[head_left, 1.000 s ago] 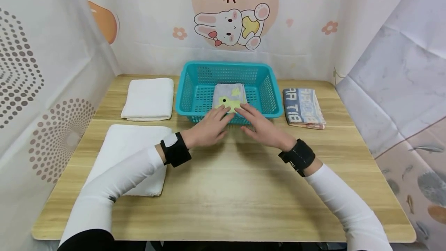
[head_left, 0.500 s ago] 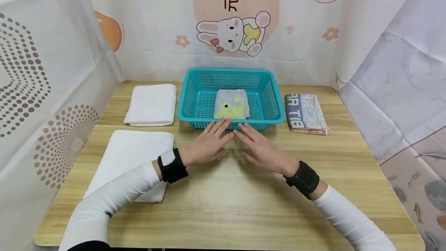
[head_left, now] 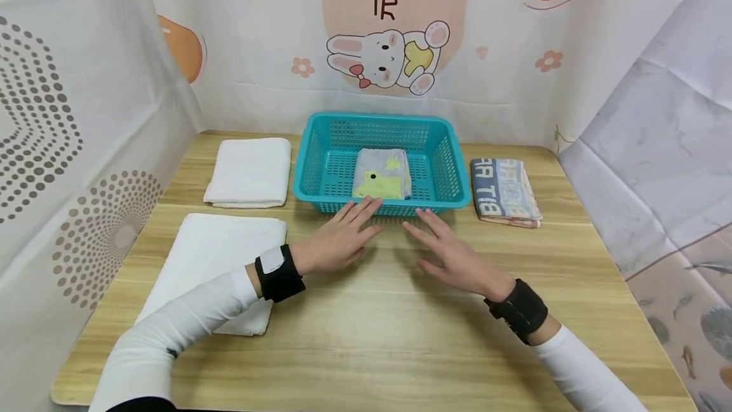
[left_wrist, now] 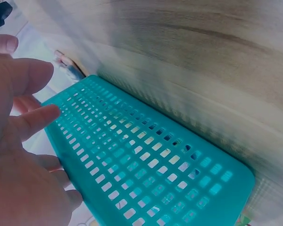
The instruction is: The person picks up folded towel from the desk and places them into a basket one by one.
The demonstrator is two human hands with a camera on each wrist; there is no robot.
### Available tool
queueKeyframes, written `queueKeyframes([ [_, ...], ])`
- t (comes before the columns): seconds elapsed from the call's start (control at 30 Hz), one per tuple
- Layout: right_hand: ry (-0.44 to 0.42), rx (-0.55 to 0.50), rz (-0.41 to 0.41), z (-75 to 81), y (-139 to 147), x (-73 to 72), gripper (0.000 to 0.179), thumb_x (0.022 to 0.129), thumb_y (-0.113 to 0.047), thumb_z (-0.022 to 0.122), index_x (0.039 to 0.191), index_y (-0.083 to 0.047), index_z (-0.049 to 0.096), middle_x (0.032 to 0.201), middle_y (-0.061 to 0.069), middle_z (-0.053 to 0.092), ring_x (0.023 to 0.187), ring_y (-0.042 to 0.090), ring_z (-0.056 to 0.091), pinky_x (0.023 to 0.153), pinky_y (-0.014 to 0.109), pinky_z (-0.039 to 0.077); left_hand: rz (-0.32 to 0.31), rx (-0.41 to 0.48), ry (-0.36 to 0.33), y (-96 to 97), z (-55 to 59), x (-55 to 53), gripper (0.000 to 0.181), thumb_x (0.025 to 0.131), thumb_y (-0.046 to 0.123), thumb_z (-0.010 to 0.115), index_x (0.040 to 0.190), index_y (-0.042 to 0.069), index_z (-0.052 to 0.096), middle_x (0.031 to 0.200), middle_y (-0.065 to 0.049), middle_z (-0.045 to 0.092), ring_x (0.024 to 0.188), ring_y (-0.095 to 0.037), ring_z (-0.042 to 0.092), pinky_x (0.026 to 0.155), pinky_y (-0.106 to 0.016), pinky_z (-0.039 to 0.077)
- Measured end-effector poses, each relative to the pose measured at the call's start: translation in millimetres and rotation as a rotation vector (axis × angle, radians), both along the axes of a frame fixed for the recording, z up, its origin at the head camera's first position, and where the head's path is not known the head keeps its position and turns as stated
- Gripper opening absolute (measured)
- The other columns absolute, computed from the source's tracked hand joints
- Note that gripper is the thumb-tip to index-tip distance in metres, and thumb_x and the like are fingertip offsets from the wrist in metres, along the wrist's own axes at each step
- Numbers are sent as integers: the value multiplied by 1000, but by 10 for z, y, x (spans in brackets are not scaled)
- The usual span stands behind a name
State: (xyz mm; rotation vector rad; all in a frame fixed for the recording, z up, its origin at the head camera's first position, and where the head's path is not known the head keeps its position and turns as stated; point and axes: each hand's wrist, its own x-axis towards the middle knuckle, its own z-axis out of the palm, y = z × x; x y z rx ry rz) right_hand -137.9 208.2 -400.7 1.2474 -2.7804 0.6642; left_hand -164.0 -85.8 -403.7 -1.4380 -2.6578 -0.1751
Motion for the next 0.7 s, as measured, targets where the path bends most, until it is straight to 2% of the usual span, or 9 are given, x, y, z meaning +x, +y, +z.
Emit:
queueKeyframes([
  [0.2, -49, -15, -48, -54, 153, 11, 83, 84, -8, 79, 154, -8, 36, 159, 28, 19, 145, 50, 18, 108, 65, 30, 0, -10, -22, -5, 1, 1, 41, 96, 16, 65, 135, 8, 55, 163, -24, 15, 152, -36, 11, 120, -52, 15],
  [0.5, -39, -37, -87, -102, 286, 17, 85, 83, -6, 78, 155, -9, 34, 159, 28, 19, 144, 52, 18, 106, 67, 30, -12, 2, -9, -16, -8, -8, 40, 94, 17, 68, 131, 7, 57, 162, -26, 17, 151, -39, 13, 119, -54, 17],
  [0.7, -10, -54, -111, -104, 372, -16, 81, 83, -2, 77, 152, -3, 35, 156, 31, 23, 143, 52, 22, 105, 69, 31, -13, -5, -19, -11, -7, -9, 39, 94, 18, 69, 130, 8, 58, 162, -25, 15, 151, -38, 10, 120, -53, 14],
])
